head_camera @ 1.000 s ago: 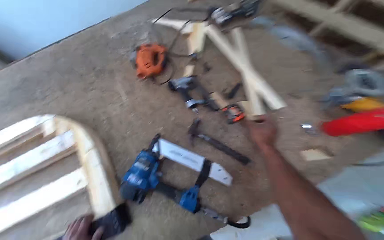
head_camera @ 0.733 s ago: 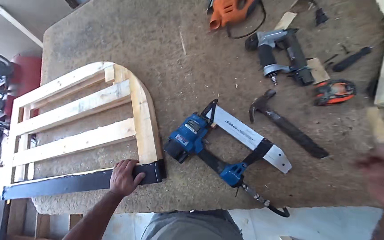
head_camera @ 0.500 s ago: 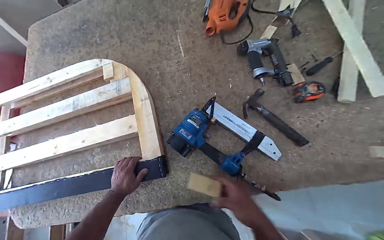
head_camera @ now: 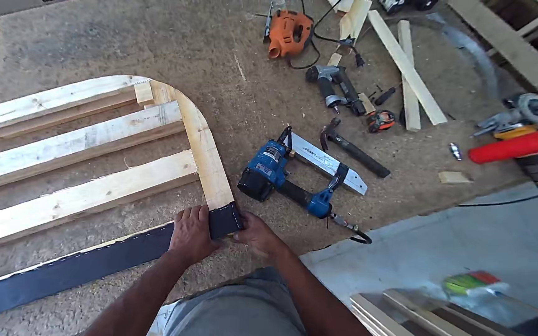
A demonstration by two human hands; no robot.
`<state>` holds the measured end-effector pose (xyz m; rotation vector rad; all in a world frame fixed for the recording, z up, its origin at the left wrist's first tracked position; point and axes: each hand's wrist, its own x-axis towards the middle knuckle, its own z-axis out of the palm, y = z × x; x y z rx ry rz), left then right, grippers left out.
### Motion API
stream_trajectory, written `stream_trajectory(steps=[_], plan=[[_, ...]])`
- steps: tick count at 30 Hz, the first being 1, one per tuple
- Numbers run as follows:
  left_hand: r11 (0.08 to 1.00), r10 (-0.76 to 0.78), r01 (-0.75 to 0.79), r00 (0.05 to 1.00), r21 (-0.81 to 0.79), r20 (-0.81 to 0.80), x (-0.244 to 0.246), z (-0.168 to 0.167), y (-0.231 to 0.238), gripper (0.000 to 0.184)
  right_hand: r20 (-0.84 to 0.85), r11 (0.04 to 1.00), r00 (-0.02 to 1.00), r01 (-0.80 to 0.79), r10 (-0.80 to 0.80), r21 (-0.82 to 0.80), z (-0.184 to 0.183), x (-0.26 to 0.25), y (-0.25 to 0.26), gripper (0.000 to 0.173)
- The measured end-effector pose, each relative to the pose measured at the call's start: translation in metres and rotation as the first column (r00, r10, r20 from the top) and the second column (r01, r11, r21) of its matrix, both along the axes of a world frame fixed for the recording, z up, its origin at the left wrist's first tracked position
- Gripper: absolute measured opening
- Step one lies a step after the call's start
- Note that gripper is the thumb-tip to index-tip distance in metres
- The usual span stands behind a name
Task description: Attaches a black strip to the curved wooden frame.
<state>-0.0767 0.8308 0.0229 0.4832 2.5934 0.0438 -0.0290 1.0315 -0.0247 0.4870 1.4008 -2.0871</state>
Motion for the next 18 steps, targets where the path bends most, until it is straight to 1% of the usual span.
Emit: stream_trajectory(steps=[2, 3, 5, 7, 9, 12, 14, 18], plan=[[1.0, 0.019, -0.018, 1.0, -0.024, 0.021, -0.002, 0.002, 0.004, 0.096, 0.019, 0.988, 0.993, 0.121, -0.12, -0.091, -0.001, 0.001, -0.006, 0.06], [0.999, 0.022, -0.021, 1.0, -0.034, 0.023, -0.003, 0.002, 0.005, 0.094, 0.025, 0.979, 0.987, 0.162, -0.16, -0.123, -0.001, 0.002, -0.007, 0.054], [0.998, 0.024, -0.022, 0.999, -0.06, 0.033, -0.005, 0.003, 0.007, 0.092, 0.037, 0.962, 0.979, 0.203, -0.199, -0.185, 0.0, 0.004, -0.006, 0.041], [0.997, 0.031, -0.027, 0.999, -0.077, 0.043, -0.006, 0.005, 0.009, 0.091, 0.063, 0.96, 0.981, 0.194, -0.185, -0.202, 0.001, 0.003, -0.002, 0.036], [0.996, 0.042, -0.04, 0.999, -0.073, 0.027, -0.005, 0.005, 0.01, 0.091, 0.094, 0.978, 0.987, 0.145, -0.132, -0.149, 0.006, -0.004, 0.002, 0.038], [0.997, 0.052, -0.053, 0.998, -0.054, -0.019, -0.003, 0.0, 0.011, 0.09, 0.127, 0.997, 0.991, 0.038, -0.03, -0.061, 0.015, -0.019, 0.004, 0.051], [0.997, 0.06, -0.061, 0.998, -0.053, -0.02, -0.003, 0.0, 0.012, 0.088, 0.138, 0.996, 0.99, 0.016, -0.003, -0.089, 0.015, -0.024, 0.004, 0.054], [0.996, 0.054, -0.055, 0.998, -0.064, -0.017, -0.006, 0.0, 0.013, 0.086, 0.18, 0.966, 0.98, 0.126, -0.085, -0.226, 0.007, -0.022, 0.003, 0.059]])
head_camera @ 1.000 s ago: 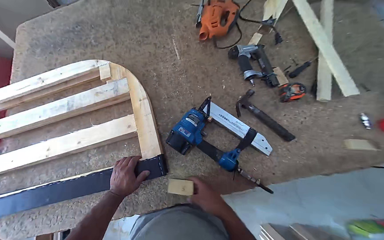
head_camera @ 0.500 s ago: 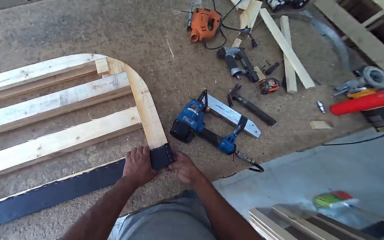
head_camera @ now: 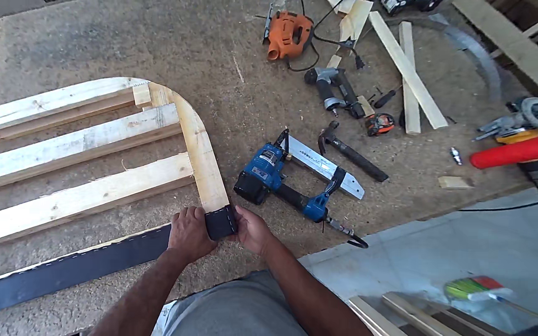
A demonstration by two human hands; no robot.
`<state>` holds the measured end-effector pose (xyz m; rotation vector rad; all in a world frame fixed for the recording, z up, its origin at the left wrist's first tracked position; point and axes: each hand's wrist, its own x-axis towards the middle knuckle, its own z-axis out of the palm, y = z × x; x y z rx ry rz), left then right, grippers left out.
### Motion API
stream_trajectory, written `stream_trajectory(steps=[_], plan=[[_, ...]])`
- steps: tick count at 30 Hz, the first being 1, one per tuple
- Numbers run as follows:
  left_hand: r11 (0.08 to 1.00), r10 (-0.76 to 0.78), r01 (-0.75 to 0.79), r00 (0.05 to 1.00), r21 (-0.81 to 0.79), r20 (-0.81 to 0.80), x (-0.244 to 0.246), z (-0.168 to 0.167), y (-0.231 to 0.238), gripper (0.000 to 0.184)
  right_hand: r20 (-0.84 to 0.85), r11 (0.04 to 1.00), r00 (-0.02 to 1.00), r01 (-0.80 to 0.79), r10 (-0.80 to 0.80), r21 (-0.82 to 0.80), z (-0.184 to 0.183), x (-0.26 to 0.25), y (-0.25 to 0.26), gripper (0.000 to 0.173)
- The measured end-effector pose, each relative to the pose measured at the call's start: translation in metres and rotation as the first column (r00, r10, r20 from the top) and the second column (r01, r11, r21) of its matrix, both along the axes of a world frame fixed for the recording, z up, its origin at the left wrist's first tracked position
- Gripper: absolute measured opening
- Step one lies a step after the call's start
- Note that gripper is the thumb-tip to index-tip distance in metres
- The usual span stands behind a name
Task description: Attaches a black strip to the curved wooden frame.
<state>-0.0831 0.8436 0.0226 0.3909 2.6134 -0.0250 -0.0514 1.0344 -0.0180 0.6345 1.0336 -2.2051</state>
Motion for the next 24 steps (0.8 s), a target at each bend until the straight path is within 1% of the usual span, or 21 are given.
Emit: stream_trajectory(steps=[2, 4, 8, 10, 14, 17, 22, 24], plan=[[1.0, 0.007, -0.006, 1.0, -0.009, 0.012, -0.001, 0.0, 0.001, 0.084, 0.006, 0.998, 1.0, 0.029, -0.028, -0.063, -0.004, 0.003, 0.001, 0.059], [1.0, 0.013, -0.013, 1.0, -0.013, 0.02, -0.003, 0.0, 0.002, 0.082, 0.008, 0.997, 1.0, 0.019, -0.019, -0.081, -0.005, 0.002, 0.003, 0.06], [1.0, 0.004, -0.003, 1.0, -0.024, 0.011, -0.005, -0.004, 0.001, 0.079, -0.006, 0.998, 0.998, -0.061, 0.061, -0.008, -0.006, 0.0, 0.006, 0.062], [1.0, -0.005, 0.006, 1.0, -0.024, 0.005, -0.006, -0.004, 0.001, 0.079, -0.017, 0.997, 0.997, -0.073, 0.073, 0.004, -0.009, 0.001, 0.007, 0.062], [0.999, -0.034, 0.034, 0.999, -0.036, 0.014, -0.008, -0.003, 0.0, 0.087, -0.04, 0.993, 0.993, -0.113, 0.115, 0.04, -0.013, 0.002, 0.008, 0.063], [1.0, -0.029, 0.029, 1.0, 0.0, -0.011, -0.006, -0.006, -0.003, 0.093, -0.062, 0.985, 0.987, -0.144, 0.15, 0.09, -0.011, 0.0, 0.007, 0.065], [0.998, -0.022, 0.027, 0.996, 0.056, -0.09, 0.001, -0.012, -0.008, 0.102, 0.04, 0.99, 0.996, -0.084, 0.079, 0.117, -0.003, -0.001, 0.001, 0.06], [0.995, -0.012, 0.023, 0.994, 0.101, -0.108, 0.003, -0.013, -0.01, 0.107, 0.061, 0.989, 0.997, -0.049, 0.041, 0.137, 0.0, -0.001, 0.001, 0.06]])
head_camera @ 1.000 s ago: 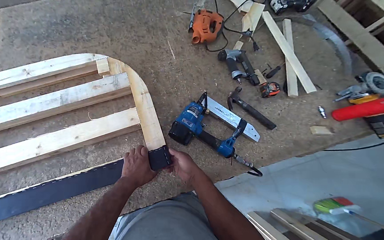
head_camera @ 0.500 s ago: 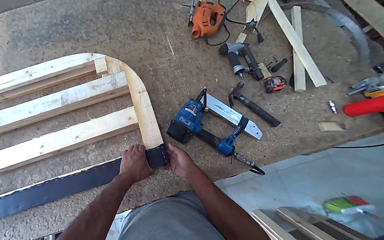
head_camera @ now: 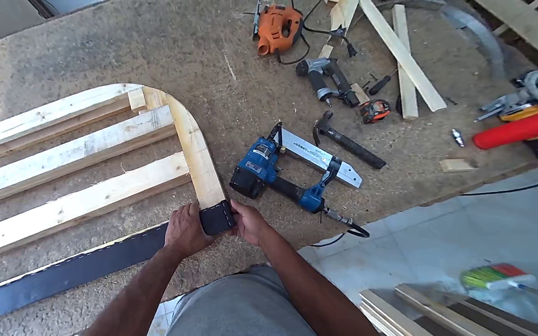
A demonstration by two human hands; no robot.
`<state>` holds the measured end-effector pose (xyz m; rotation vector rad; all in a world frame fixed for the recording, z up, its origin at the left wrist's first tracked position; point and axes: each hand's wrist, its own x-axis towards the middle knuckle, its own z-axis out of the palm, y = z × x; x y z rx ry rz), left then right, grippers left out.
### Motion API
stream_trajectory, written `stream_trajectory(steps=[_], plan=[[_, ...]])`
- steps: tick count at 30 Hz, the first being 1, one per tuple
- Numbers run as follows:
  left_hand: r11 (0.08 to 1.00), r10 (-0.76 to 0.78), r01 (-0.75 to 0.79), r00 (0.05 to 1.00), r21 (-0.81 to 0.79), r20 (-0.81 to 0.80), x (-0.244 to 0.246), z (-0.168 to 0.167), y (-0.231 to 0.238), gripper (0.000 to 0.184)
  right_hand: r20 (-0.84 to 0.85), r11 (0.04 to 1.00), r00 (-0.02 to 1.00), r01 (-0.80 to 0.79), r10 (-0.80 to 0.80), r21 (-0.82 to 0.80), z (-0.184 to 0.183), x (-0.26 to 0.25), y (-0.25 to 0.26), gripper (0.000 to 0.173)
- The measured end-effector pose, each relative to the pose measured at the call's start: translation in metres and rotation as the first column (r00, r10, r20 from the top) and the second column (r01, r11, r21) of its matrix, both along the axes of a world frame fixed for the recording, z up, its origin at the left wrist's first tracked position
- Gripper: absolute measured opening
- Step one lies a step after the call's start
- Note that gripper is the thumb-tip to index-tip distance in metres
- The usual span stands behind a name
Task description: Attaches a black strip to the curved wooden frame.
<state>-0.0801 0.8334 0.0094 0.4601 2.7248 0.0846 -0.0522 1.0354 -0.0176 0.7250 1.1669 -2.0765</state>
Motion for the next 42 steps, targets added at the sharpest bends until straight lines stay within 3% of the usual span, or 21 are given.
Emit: stream_trajectory(steps=[6, 12, 15, 20, 32, 42], plan=[[1.0, -0.013, 0.013, 1.0, 0.018, -0.021, 0.0, -0.001, -0.002, 0.131, -0.038, 0.998, 0.999, 0.012, -0.014, -0.054, -0.006, 0.002, 0.005, 0.059], [0.999, 0.003, -0.002, 1.0, -0.043, 0.019, -0.005, 0.001, 0.001, 0.138, -0.092, 0.998, 0.996, -0.008, 0.002, -0.059, -0.013, 0.004, 0.007, 0.059], [0.999, -0.003, 0.003, 1.0, -0.037, 0.01, -0.003, 0.001, 0.001, 0.137, -0.084, 0.998, 0.996, -0.004, -0.002, -0.063, -0.013, 0.003, 0.008, 0.059], [0.986, -0.133, 0.144, 0.983, 0.087, -0.126, 0.002, -0.011, -0.014, 0.124, -0.094, 0.998, 0.996, -0.019, 0.013, -0.056, -0.011, 0.003, 0.008, 0.059], [0.982, -0.17, 0.181, 0.969, 0.052, -0.178, 0.002, -0.012, -0.009, 0.117, -0.144, 0.995, 0.987, -0.076, 0.067, -0.059, -0.006, 0.001, 0.015, 0.059], [0.987, -0.136, 0.151, 0.968, 0.054, -0.213, 0.001, -0.017, -0.008, 0.12, -0.161, 0.995, 0.983, -0.097, 0.091, -0.034, -0.009, -0.002, 0.017, 0.057]])
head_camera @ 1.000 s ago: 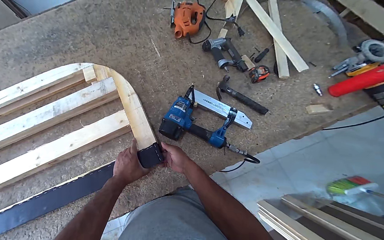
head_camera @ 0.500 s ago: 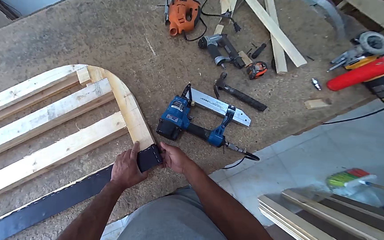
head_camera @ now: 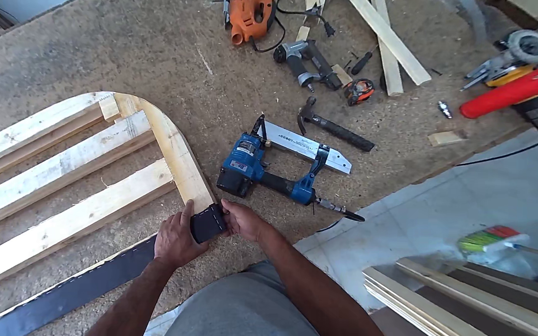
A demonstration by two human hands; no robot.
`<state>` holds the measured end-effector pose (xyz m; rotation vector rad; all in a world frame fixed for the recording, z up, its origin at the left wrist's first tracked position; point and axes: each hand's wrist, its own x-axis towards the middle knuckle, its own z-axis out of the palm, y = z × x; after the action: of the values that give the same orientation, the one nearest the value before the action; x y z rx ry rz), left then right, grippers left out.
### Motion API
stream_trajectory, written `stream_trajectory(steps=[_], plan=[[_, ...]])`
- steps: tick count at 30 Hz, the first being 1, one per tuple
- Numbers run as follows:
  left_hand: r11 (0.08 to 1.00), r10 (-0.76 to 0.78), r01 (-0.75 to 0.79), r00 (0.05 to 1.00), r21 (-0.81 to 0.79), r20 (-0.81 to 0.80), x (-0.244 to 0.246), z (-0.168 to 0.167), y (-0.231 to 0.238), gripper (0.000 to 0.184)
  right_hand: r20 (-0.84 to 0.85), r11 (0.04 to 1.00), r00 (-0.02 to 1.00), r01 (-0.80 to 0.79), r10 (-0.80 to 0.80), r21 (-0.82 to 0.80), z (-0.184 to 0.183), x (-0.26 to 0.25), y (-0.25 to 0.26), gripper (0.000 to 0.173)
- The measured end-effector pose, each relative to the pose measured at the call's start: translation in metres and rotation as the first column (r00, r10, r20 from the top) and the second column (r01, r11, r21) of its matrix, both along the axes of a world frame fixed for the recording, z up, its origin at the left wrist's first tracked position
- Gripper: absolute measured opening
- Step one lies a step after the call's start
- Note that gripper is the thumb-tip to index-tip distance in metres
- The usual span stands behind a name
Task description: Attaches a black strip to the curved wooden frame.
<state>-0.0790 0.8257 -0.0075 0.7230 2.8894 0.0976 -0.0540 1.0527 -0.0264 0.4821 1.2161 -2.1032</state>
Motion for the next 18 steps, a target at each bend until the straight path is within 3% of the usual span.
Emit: stream_trajectory(steps=[8, 13, 15, 18], plan=[[1.0, -0.002, 0.003, 1.0, 0.014, -0.025, 0.0, -0.004, 0.0, 0.119, 0.049, 0.987, 0.991, 0.128, -0.124, -0.101, -0.004, 0.008, 0.003, 0.056], [0.999, -0.018, 0.02, 0.999, 0.043, -0.041, 0.0, -0.005, -0.003, 0.119, 0.1, 0.978, 0.974, 0.206, -0.202, -0.028, -0.006, 0.015, 0.001, 0.043], [0.998, -0.028, 0.031, 0.997, 0.051, -0.066, 0.0, -0.006, -0.003, 0.119, 0.049, 0.982, 0.985, 0.163, -0.168, 0.1, -0.009, 0.018, 0.004, 0.036], [0.999, -0.029, 0.032, 0.997, 0.043, -0.078, 0.0, -0.009, -0.004, 0.118, -0.118, 0.913, 0.993, 0.029, 0.021, 0.407, -0.009, 0.022, 0.004, 0.041]])
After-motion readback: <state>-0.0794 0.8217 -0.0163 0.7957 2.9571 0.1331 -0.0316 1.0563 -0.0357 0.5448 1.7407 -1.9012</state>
